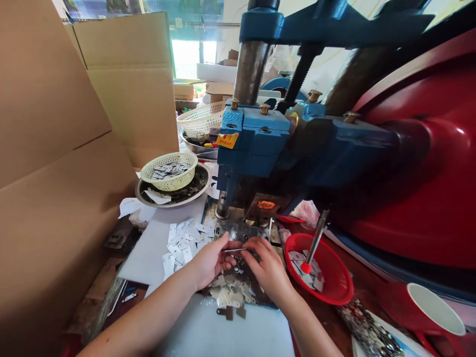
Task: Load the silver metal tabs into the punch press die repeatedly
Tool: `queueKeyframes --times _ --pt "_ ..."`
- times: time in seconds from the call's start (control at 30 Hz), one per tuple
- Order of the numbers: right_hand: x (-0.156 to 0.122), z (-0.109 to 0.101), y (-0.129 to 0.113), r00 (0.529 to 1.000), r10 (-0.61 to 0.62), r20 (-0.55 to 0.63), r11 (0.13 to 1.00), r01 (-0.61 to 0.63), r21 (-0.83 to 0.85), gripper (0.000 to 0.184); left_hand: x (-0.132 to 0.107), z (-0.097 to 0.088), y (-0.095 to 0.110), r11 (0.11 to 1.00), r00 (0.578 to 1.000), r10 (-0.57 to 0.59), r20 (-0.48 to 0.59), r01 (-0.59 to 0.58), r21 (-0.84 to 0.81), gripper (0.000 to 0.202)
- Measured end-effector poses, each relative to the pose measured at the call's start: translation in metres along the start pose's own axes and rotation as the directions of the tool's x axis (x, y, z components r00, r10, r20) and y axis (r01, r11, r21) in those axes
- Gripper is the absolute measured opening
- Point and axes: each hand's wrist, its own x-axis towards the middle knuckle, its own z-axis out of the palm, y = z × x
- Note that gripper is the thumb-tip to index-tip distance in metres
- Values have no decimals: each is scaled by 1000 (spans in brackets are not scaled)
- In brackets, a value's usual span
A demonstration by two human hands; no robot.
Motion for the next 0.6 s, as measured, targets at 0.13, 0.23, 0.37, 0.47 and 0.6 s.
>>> queueKeyframes --times 0.13,0.23,0.37,0.47,0.6 --pt "-7 -4 5 979 -195 -62 974 186 -127 13 -2 1 0 955 972 226 -61 -209 212 23" --pt "-14 -7 9 968 -242 -71 947 220 -234 14 -4 0 -1 934 959 274 -67 -249 257 30" --pt "-16 -4 13 991 -118 -71 983 106 -148 11 -1 -1 -2 842 935 354 -20 -310 441 28" --pt "-8 3 18 978 100 -182 994 -106 -19 17 9 2 0 623 864 502 30 -385 681 15" --pt "13 11 29 946 213 -243 977 -213 26 19 35 8 8 332 731 670 134 -455 826 10"
